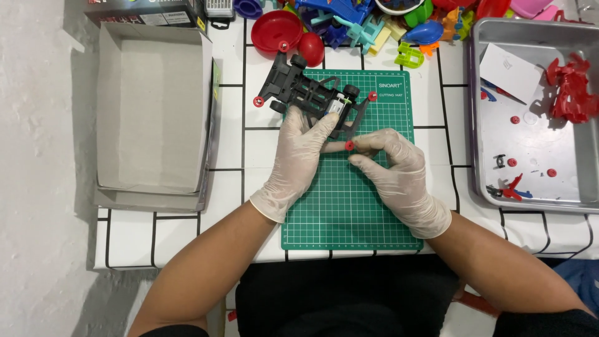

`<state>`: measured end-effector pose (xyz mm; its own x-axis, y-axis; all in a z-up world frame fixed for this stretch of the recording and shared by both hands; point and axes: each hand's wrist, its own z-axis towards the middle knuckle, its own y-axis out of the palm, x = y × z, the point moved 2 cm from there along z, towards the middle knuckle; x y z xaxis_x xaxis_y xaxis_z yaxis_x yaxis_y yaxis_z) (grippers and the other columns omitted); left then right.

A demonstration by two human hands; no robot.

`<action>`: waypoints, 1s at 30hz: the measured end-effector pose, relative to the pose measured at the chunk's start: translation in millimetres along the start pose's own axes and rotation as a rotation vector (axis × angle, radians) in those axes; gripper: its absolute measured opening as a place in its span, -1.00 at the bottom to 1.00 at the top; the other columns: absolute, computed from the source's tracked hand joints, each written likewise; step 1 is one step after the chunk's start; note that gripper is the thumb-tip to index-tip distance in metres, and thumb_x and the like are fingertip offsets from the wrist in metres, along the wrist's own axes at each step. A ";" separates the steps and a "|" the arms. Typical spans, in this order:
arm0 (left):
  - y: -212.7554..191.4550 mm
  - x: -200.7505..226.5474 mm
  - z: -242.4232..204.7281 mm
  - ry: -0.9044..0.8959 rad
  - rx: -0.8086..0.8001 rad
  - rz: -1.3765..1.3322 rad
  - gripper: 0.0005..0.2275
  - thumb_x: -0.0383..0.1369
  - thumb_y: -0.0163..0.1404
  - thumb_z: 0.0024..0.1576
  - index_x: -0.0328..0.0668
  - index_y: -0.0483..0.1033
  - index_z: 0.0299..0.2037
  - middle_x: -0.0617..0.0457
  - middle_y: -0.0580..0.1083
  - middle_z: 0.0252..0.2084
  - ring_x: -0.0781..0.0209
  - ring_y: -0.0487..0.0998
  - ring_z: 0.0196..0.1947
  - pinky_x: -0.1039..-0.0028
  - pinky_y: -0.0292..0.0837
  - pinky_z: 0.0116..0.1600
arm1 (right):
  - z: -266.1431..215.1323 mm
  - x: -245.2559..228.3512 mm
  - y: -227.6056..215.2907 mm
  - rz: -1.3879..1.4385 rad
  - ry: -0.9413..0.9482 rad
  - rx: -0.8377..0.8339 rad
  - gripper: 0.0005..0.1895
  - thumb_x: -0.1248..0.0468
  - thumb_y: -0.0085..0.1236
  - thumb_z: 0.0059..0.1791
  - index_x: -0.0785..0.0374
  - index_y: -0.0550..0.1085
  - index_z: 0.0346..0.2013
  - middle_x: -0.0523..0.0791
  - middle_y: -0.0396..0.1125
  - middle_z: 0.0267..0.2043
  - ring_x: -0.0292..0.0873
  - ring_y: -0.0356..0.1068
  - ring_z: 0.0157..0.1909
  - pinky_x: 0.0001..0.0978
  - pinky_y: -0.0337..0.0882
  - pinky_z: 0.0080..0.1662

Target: The person assembles a black toy vehicle chassis on a green cutting mat. They attach red wheels to the axles and use a blue screwdriver to tighten the screws. Finally, they attach a red plastic body part to the chassis.

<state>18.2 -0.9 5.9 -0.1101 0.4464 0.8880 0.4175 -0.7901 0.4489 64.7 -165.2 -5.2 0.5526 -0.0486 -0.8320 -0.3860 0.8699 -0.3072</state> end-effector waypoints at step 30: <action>2.4 6.6 -2.3 0.009 0.043 -0.065 -0.69 -0.40 0.13 0.17 -0.32 0.33 0.03 0.00 0.45 -0.27 -0.03 0.65 -0.18 0.16 0.79 -0.20 | -0.4 2.3 0.7 0.050 -0.063 -0.010 -0.65 0.38 0.40 -0.07 0.39 0.52 -0.02 0.00 0.40 -0.18 -0.09 0.44 -0.14 -0.26 0.48 -0.11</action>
<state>16.4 -0.8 13.1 -0.1461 0.4928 0.8578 0.4475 -0.7404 0.5015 65.4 -164.9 -7.6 0.5778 0.0262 -0.8158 -0.4213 0.8656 -0.2706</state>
